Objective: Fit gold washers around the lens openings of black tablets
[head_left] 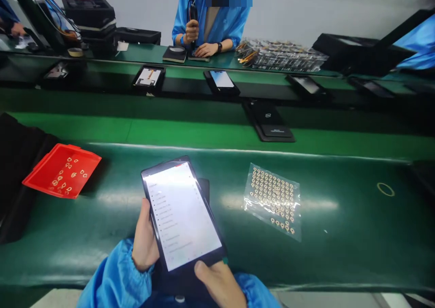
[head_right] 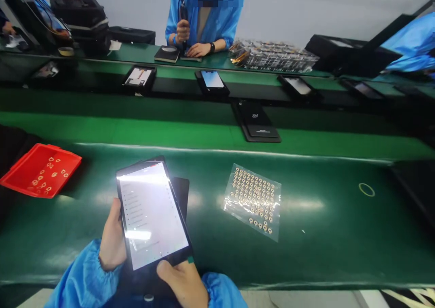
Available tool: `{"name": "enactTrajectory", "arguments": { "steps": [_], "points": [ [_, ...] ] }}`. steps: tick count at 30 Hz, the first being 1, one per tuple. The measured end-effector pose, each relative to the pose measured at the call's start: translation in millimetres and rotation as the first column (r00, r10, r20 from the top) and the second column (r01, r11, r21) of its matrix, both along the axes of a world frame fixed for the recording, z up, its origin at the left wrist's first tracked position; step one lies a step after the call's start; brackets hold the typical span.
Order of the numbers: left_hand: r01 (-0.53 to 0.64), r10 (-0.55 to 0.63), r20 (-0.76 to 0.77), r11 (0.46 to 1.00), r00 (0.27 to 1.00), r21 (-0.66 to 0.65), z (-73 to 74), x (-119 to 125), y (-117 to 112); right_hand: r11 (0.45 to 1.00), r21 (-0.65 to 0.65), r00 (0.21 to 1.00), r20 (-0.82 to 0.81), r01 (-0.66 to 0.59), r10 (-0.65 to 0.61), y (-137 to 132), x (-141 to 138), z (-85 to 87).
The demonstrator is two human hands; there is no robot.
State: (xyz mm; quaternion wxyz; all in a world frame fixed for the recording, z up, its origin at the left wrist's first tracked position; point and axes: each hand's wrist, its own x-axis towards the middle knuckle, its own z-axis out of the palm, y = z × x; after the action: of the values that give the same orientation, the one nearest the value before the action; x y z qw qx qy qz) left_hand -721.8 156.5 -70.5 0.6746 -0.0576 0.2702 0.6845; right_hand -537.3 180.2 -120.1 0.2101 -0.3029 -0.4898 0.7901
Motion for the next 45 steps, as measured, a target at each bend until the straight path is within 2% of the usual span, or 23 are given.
{"name": "enactTrajectory", "arguments": {
  "steps": [2,3,4,5,6,8,9,10,11,12,15,17,19,20,22,24,27,29,32,35,41,43,45],
  "points": [
    [0.043,-0.049,0.047,0.993,0.998,0.110,-8.7,-8,-6,0.995,0.104,1.000,-0.015,-0.007,0.008,26,11,13.3],
    [0.078,-0.088,0.056,0.985,0.995,0.151,-13.1,-13,-8,0.979,0.205,1.000,-0.013,0.004,-0.001,41,15,22.0],
    [0.117,-0.131,0.065,0.977,0.989,0.181,-17.3,-18,-9,0.941,0.337,1.000,0.015,0.018,-0.025,57,16,31.3],
    [0.156,-0.173,0.072,0.967,0.982,0.200,-21.0,-22,-9,0.871,0.491,0.996,0.064,0.017,-0.055,73,14,40.7],
    [0.194,-0.214,0.081,0.959,0.973,0.207,-24.1,-25,-9,0.761,0.649,0.989,0.123,-0.014,-0.086,87,9,49.6],
    [0.251,-0.274,0.099,0.947,0.957,0.202,-28.4,-27,-8,0.462,0.874,0.963,0.238,-0.154,-0.128,110,-9,63.5],
    [0.272,-0.295,0.106,0.943,0.950,0.190,-29.6,-27,-7,0.312,0.921,0.948,0.287,-0.233,-0.141,119,-22,67.7],
    [0.289,-0.310,0.111,0.942,0.944,0.173,-30.1,-26,-6,0.190,0.934,0.931,0.332,-0.303,-0.148,126,-35,69.8],
    [0.301,-0.320,0.113,0.940,0.941,0.160,-30.1,-24,-5,0.100,0.927,0.914,0.372,-0.360,-0.160,131,-48,69.9],
    [0.308,-0.325,0.115,0.940,0.939,0.150,-29.6,-22,-5,0.036,0.911,0.895,0.410,-0.410,-0.175,133,-58,68.3],
    [0.330,-0.344,0.104,0.935,0.933,0.132,-26.5,-17,-2,-0.077,0.870,0.864,0.467,-0.487,-0.191,128,-70,57.7],
    [0.353,-0.363,0.095,0.930,0.927,0.105,-24.6,-15,-1,-0.139,0.865,0.874,0.465,-0.482,-0.140,118,-58,51.3],
    [0.371,-0.376,0.098,0.926,0.921,0.072,-24.2,-14,0,-0.185,0.880,0.897,0.441,-0.438,-0.023,106,-35,48.5],
    [0.371,-0.375,0.106,0.927,0.921,0.056,-24.7,-14,0,-0.185,0.898,0.910,0.413,-0.399,0.038,100,-23,48.3],
    [0.353,-0.352,0.126,0.935,0.927,0.016,-26.5,-15,-1,-0.119,0.941,0.939,0.329,-0.317,0.099,90,-1,48.3],
    [0.324,-0.316,0.146,0.945,0.937,-0.035,-29.0,-16,-2,0.005,0.961,0.961,0.276,-0.276,0.026,81,13,46.5],
    [0.318,-0.302,0.170,0.945,0.938,-0.075,-31.7,-18,-4,0.183,0.937,0.935,0.325,-0.298,-0.139,67,22,37.9],
    [0.331,-0.316,0.181,0.942,0.931,-0.059,-32.2,-19,-4,0.247,0.911,0.913,0.375,-0.331,-0.159,57,22,29.9],
    [0.330,-0.320,0.182,0.944,0.930,-0.028,-31.4,-20,-3,0.247,0.889,0.896,0.425,-0.386,-0.127,45,19,18.7],
    [0.330,-0.324,0.163,0.944,0.932,-0.012,-29.7,-21,-2,0.241,0.886,0.880,0.441,-0.396,-0.175,44,10,12.6],
    [0.326,-0.316,0.149,0.944,0.937,-0.051,-27.6,-21,-1,0.236,0.953,0.855,0.277,-0.188,-0.438,70,-15,22.9],
    [0.310,-0.299,0.149,0.949,0.942,-0.054,-27.7,-22,-1,0.272,0.952,0.866,0.252,-0.142,-0.433,72,-14,26.9],
    [0.290,-0.280,0.155,0.956,0.947,-0.048,-28.2,-22,-2,0.338,0.929,0.885,0.280,-0.152,-0.373,66,-7,27.3]
  ]
}}
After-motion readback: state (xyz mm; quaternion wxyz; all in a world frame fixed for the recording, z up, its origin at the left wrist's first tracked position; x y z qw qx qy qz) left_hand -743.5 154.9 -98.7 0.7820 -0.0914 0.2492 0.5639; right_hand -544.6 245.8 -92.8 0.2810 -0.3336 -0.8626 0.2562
